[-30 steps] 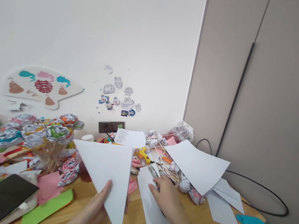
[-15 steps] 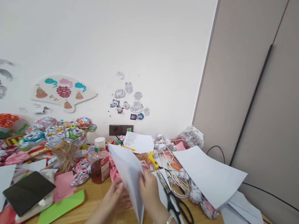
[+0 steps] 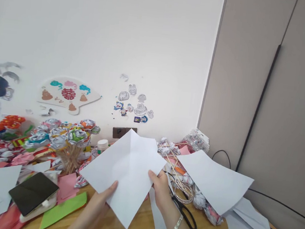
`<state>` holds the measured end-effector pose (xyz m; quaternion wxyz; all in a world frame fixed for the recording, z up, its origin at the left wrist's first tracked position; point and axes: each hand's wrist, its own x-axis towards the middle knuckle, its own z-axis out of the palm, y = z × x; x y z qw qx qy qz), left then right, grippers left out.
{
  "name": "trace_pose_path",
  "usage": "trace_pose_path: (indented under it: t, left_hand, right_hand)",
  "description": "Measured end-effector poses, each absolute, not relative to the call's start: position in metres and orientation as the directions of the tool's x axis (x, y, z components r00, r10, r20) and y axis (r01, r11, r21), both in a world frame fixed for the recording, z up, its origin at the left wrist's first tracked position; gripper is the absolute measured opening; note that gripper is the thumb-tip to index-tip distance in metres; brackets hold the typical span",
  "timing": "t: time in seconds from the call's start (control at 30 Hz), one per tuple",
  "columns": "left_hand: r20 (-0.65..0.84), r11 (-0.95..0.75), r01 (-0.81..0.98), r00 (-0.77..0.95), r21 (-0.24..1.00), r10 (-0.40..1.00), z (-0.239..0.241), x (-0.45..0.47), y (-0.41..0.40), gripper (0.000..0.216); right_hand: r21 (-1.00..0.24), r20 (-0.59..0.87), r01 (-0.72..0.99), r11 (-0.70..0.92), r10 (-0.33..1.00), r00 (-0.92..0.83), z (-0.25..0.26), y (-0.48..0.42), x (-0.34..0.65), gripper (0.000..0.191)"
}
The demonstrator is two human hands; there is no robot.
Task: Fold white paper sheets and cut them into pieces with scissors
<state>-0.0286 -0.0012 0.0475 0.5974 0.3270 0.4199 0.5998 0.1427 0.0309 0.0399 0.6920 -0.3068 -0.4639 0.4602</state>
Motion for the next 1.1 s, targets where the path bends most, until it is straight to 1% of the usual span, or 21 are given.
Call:
trace_pose_path:
  t: [0.07, 0.13, 0.2, 0.27, 0.3, 0.33, 0.37, 0.43, 0.47, 0.53, 0.57, 0.63, 0.7, 0.8, 0.87, 0.93, 1.0, 1.1]
  left_hand:
    - [-0.117, 0.106, -0.39, -0.003, 0.915, 0.993, 0.051, -0.044, 0.003, 0.063]
    - [-0.141, 0.158, -0.318, 0.077, 0.935, 0.987, 0.05, -0.062, 0.008, 0.065]
    - [-0.152, 0.186, -0.242, 0.15, 0.952, 0.977, 0.05, -0.08, 0.012, 0.065]
    - [-0.159, 0.192, -0.164, 0.192, 0.968, 0.968, 0.05, -0.093, 0.014, 0.062]
    - [-0.169, 0.2, -0.134, 0.214, 0.971, 0.962, 0.051, -0.095, 0.014, 0.059]
    - [-0.177, 0.209, -0.118, 0.232, 0.971, 0.957, 0.052, -0.096, 0.014, 0.055]
    - [-0.184, 0.216, -0.116, 0.239, 0.969, 0.953, 0.053, -0.093, 0.012, 0.052]
    - [-0.18, 0.212, -0.156, 0.198, 0.965, 0.964, 0.055, -0.081, 0.008, 0.047]
    - [-0.177, 0.201, -0.182, 0.144, 0.963, 0.974, 0.056, -0.072, 0.005, 0.045]
    - [-0.206, 0.218, -0.248, 0.074, 0.944, 0.976, 0.059, -0.054, -0.002, 0.04]
    - [-0.197, 0.208, -0.297, 0.067, 0.932, 0.978, 0.061, -0.046, -0.006, 0.039]
    - [-0.25, 0.257, -0.361, 0.066, 0.897, 0.966, 0.065, -0.033, -0.013, 0.038]
    - [-0.27, 0.245, -0.423, 0.002, 0.872, 0.963, 0.07, -0.024, -0.019, 0.041]
    - [-0.259, 0.19, -0.478, -0.082, 0.858, 0.962, 0.076, -0.022, -0.023, 0.04]
    - [-0.265, 0.188, -0.489, -0.092, 0.852, 0.96, 0.076, -0.025, -0.02, 0.038]
    - [-0.274, 0.196, -0.486, -0.094, 0.852, 0.957, 0.073, -0.03, -0.016, 0.037]
    - [-0.257, 0.177, -0.481, -0.105, 0.859, 0.961, 0.07, -0.032, -0.013, 0.036]
    - [-0.195, 0.111, -0.48, -0.13, 0.871, 0.972, 0.068, -0.032, -0.011, 0.031]
  right_hand:
    - [-0.842, 0.326, -0.427, 0.33, 0.942, 0.084, 0.043, 0.035, 0.155, 0.046]
    - [-0.863, 0.304, -0.421, 0.278, 0.953, 0.006, 0.046, 0.037, 0.168, 0.047]
    - [-0.907, 0.289, -0.359, 0.218, 0.945, -0.155, 0.048, 0.037, 0.182, 0.042]
    - [-0.953, 0.245, -0.258, 0.161, 0.909, -0.338, 0.049, 0.037, 0.191, 0.037]
    - [-0.968, 0.219, -0.198, 0.151, 0.897, -0.385, 0.048, 0.037, 0.192, 0.035]
    - [-0.978, 0.199, -0.131, 0.16, 0.9, -0.388, 0.047, 0.037, 0.19, 0.033]
    - [-0.98, 0.196, -0.053, 0.19, 0.917, -0.347, 0.045, 0.037, 0.185, 0.03]
    - [-0.946, 0.267, 0.14, 0.293, 0.947, -0.181, 0.041, 0.033, 0.167, 0.023]
    - [-0.903, 0.332, 0.253, 0.347, 0.938, -0.1, 0.039, 0.03, 0.156, 0.023]
    - [-0.775, 0.482, 0.455, 0.439, 0.876, -0.024, 0.036, 0.022, 0.133, 0.029]
    - [-0.707, 0.549, 0.519, 0.481, 0.835, -0.026, 0.034, 0.017, 0.124, 0.034]
    - [-0.589, 0.651, 0.596, 0.546, 0.757, -0.05, 0.031, 0.007, 0.111, 0.046]
    - [-0.512, 0.708, 0.629, 0.585, 0.702, -0.076, 0.031, 0.0, 0.106, 0.054]
    - [-0.457, 0.743, 0.626, 0.632, 0.658, -0.122, 0.036, -0.007, 0.109, 0.056]
    - [-0.47, 0.732, 0.594, 0.652, 0.664, -0.15, 0.041, -0.01, 0.111, 0.051]
    - [-0.523, 0.698, 0.571, 0.633, 0.702, -0.14, 0.045, -0.013, 0.111, 0.045]
    - [-0.522, 0.699, 0.568, 0.637, 0.701, -0.143, 0.046, -0.017, 0.109, 0.045]
    - [-0.409, 0.753, 0.541, 0.735, 0.606, -0.255, 0.044, -0.023, 0.104, 0.055]
